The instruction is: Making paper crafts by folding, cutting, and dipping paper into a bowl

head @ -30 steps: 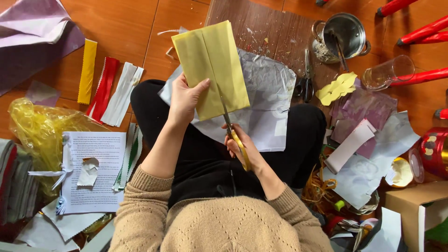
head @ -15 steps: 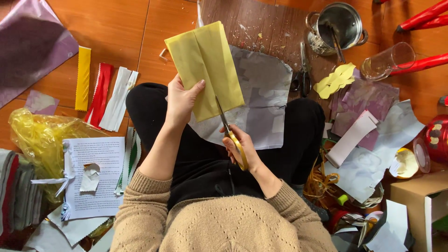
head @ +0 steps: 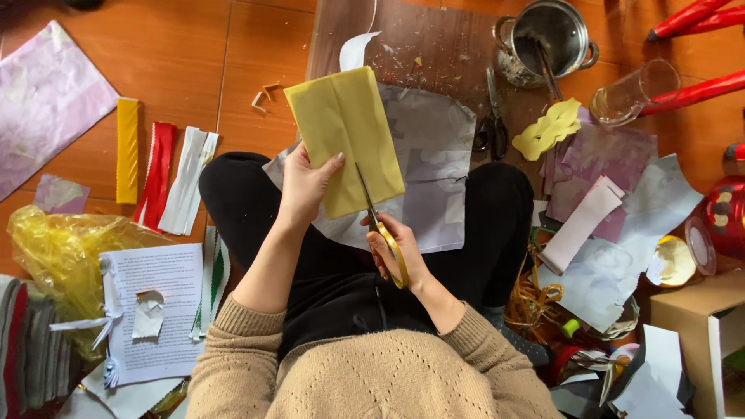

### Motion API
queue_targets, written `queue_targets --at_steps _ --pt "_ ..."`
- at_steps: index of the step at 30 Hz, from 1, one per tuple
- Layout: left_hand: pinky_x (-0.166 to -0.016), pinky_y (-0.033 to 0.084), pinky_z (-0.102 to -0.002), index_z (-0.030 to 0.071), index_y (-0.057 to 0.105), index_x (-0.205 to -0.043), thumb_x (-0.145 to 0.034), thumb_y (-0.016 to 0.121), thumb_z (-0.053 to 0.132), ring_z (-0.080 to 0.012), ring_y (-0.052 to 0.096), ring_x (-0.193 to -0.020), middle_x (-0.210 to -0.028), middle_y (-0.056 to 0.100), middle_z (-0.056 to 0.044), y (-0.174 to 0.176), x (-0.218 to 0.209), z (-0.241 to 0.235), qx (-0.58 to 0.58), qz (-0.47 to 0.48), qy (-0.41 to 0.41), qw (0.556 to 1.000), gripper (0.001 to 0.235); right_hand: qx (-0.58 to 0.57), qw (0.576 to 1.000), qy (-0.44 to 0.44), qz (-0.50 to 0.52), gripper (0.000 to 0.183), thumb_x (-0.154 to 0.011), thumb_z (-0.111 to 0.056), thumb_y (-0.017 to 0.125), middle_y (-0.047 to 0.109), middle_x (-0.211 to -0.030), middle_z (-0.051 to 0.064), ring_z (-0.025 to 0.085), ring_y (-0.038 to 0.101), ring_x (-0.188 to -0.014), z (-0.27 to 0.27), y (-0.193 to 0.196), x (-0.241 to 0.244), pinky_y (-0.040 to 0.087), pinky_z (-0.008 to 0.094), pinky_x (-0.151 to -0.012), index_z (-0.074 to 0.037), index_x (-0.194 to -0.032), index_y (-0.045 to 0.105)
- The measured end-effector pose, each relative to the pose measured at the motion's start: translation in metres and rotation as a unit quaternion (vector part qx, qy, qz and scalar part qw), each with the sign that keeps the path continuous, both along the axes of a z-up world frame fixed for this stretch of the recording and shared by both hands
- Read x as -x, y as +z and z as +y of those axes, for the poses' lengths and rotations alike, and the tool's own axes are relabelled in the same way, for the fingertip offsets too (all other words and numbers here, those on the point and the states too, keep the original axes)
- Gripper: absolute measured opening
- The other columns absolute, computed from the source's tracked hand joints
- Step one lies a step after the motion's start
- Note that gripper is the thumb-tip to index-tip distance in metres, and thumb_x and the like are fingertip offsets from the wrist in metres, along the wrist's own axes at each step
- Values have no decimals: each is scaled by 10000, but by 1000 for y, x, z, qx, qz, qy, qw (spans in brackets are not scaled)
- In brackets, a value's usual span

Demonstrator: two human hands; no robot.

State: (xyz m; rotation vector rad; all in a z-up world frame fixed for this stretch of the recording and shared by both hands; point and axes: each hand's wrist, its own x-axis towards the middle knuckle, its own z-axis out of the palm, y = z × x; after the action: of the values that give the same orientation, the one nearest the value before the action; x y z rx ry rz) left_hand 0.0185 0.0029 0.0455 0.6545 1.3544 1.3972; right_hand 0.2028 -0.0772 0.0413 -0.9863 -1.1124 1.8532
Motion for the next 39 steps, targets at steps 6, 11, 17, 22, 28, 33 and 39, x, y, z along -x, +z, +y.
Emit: queue_targets --at_steps 6,11,17,22,28,33,39 --pt "-594 593 -357 51 648 -973 -768 812 34 -207 700 -680 -804 710 -130 -16 -12 1 21 2 -30 999 263 26 999 -19 -2 446 -941 -396 590 520 -537 96 170 525 -322 3 -23 -1 430 258 -270 10 -1110 515" --pt "-603 593 -355 39 643 -986 -781 807 42 -211 703 -687 -806 713 -138 -31 -15 3 27 -1 -38 999 262 -4 999 -33 -17 302 -957 -294 603 507 -457 76 159 501 -259 5 -19 -3 388 231 -234 7 -967 575" --pt "-872 454 -444 26 638 -1086 -990 514 320 -213 573 -1011 -1037 668 -140 -1 15 -1 7 131 -153 980 333 16 998 -48 -27 332 -917 -282 672 505 -461 95 162 503 -278 7 -31 -9 392 232 -235 17 -1021 574" --pt "-1137 255 -557 4 647 -1020 -970 512 109 -345 572 -1223 -1163 683 -183 -43 64 -26 -181 655 -301 669 177 54 996 -56 -53 411 -899 -305 690 520 -530 104 144 513 -352 9 -31 -11 416 227 -257 30 -1102 569" --pt "-901 427 -637 119 571 -1272 -1033 347 508 -521 614 -994 -1000 683 -287 -30 49 -20 166 461 -253 834 509 86 990 -38 -101 451 -878 -360 716 524 -549 98 147 522 -388 12 -53 -14 439 227 -259 -13 -1132 578" --pt "-906 532 -481 8 345 -1466 -970 635 413 -329 627 -1133 -1296 583 -233 -105 23 23 127 -165 -165 964 702 77 991 -12 -106 438 -890 -369 699 546 -581 115 171 549 -422 11 -42 -14 467 239 -285 -27 -1133 574" --pt "-742 609 -334 54 564 -1180 -759 852 70 -176 702 -849 -1004 705 -66 -72 0 49 4 -86 -11 996 510 102 991 -26 -87 490 -849 -365 749 560 -583 117 147 527 -387 15 -46 -24 442 218 -270 -29 -1143 546"
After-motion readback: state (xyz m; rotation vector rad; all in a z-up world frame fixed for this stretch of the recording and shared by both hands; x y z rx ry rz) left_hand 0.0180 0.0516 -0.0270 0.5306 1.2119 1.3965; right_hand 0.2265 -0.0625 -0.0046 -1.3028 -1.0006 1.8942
